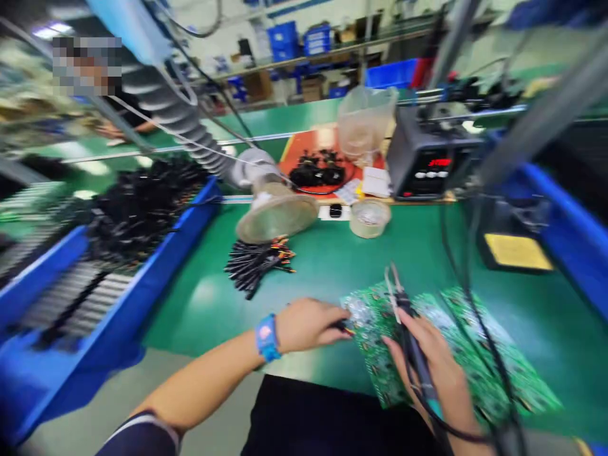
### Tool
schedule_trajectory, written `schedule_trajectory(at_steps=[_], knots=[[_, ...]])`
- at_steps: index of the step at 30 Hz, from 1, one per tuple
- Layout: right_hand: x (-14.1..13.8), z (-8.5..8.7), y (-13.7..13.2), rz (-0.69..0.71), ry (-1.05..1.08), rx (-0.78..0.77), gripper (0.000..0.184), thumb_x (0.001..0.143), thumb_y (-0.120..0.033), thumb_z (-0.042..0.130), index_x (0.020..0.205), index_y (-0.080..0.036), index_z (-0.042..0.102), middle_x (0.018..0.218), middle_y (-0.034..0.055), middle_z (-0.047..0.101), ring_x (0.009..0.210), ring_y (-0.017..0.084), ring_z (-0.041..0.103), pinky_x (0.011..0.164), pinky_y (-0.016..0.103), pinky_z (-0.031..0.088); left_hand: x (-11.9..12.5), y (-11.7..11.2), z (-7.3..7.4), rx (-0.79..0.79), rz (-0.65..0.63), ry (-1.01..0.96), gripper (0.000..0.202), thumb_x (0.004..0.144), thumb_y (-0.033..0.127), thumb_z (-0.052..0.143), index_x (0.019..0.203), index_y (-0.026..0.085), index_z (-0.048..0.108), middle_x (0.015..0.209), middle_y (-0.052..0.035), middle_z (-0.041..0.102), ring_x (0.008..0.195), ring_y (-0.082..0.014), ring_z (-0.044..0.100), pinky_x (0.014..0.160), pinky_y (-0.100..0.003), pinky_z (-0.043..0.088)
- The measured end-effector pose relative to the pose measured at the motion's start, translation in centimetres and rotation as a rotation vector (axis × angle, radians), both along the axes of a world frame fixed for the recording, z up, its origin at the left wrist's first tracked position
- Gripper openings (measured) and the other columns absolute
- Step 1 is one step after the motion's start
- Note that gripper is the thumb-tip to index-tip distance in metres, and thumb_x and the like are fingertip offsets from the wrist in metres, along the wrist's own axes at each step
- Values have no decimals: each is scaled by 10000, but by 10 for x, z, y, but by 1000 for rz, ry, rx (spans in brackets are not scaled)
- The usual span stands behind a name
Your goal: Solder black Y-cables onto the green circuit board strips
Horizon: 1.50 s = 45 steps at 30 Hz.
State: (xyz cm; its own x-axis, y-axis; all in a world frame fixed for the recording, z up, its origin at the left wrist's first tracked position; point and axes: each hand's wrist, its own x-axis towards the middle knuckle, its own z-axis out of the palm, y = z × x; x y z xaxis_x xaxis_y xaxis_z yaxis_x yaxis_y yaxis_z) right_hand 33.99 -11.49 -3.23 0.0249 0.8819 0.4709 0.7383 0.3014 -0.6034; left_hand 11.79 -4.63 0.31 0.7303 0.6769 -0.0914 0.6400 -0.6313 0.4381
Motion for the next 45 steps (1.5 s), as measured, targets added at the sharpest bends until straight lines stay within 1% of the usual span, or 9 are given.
schedule_trajectory(at_steps=[3, 8, 14, 17, 20, 25, 33, 40, 45], knots=[[8, -4, 1, -89, -63, -45, 487, 789, -347, 626, 1246, -261, 484, 1144, 51, 596, 1014, 213, 591, 895, 372, 492, -15, 12, 4, -231, 92, -222, 307, 915, 400, 424, 1097, 214, 588, 976, -59, 679, 860, -190, 652, 737, -270, 496], [2, -1, 6, -127, -14, -91, 472, 791, -331, 619, 1240, -268, 488, 1143, 58, 601, 1050, 227, 579, 895, 403, 497, -15, 16, 2, -771, 391, -449, 354, 857, 456, 481, 971, 140, 595, 608, 24, 552, 507, -99, 555, 472, -199, 481], [-5, 10, 8, -181, 5, -63, 465, 774, -330, 637, 1217, -257, 514, 1132, 71, 606, 1077, 243, 563, 923, 434, 478, -8, 13, -1, -830, 432, -513, 349, 809, 448, 559, 984, 147, 583, 578, 62, 494, 415, -46, 458, 379, -146, 391], [-16, 21, 13, -119, 109, -86, 485, 769, -294, 648, 1229, -280, 497, 1126, 45, 616, 1069, 215, 572, 951, 410, 465, -4, 11, 2, -920, 435, -650, 394, 797, 482, 575, 991, 140, 543, 553, 77, 473, 419, -53, 498, 440, -172, 446], [-33, 33, 21, -20, 294, -153, 463, 776, -274, 643, 1215, -301, 497, 1075, 13, 643, 1040, 177, 589, 932, 360, 481, 0, 7, 2, -1079, 460, -777, 422, 761, 505, 617, 942, 131, 544, 649, 29, 555, 573, -111, 618, 587, -257, 533], [-59, 40, 32, 34, 542, -267, 383, 767, -291, 647, 1139, -284, 551, 956, 12, 671, 960, 179, 628, 841, 344, 531, 3, 4, 2, -930, 484, -872, 305, 707, 362, 723, 887, 124, 663, 905, -57, 673, 821, -151, 634, 816, -294, 498], [-69, 34, 33, -38, 544, -206, 290, 766, -299, 651, 1051, -283, 608, 878, 1, 673, 821, 153, 653, 761, 299, 551, 6, -2, 5, -564, 566, -778, 235, 670, 311, 751, 820, 140, 694, 759, -31, 704, 630, -108, 582, 601, -217, 455], [-76, 37, 32, -87, 709, -178, 316, 733, -299, 686, 1029, -245, 589, 832, 13, 662, 824, 168, 649, 800, 349, 547, 11, -5, 7, -888, 669, -1046, 295, 588, 300, 806, 771, 113, 670, 788, -46, 714, 694, -136, 637, 733, -278, 504], [-69, 35, 27, -162, 663, -177, 313, 711, -319, 707, 995, -231, 609, 846, 31, 665, 827, 184, 646, 834, 389, 530, 9, 0, 8, -1016, 727, -1114, 349, 551, 254, 835, 811, 111, 651, 610, 17, 660, 546, -70, 569, 608, -204, 456]])
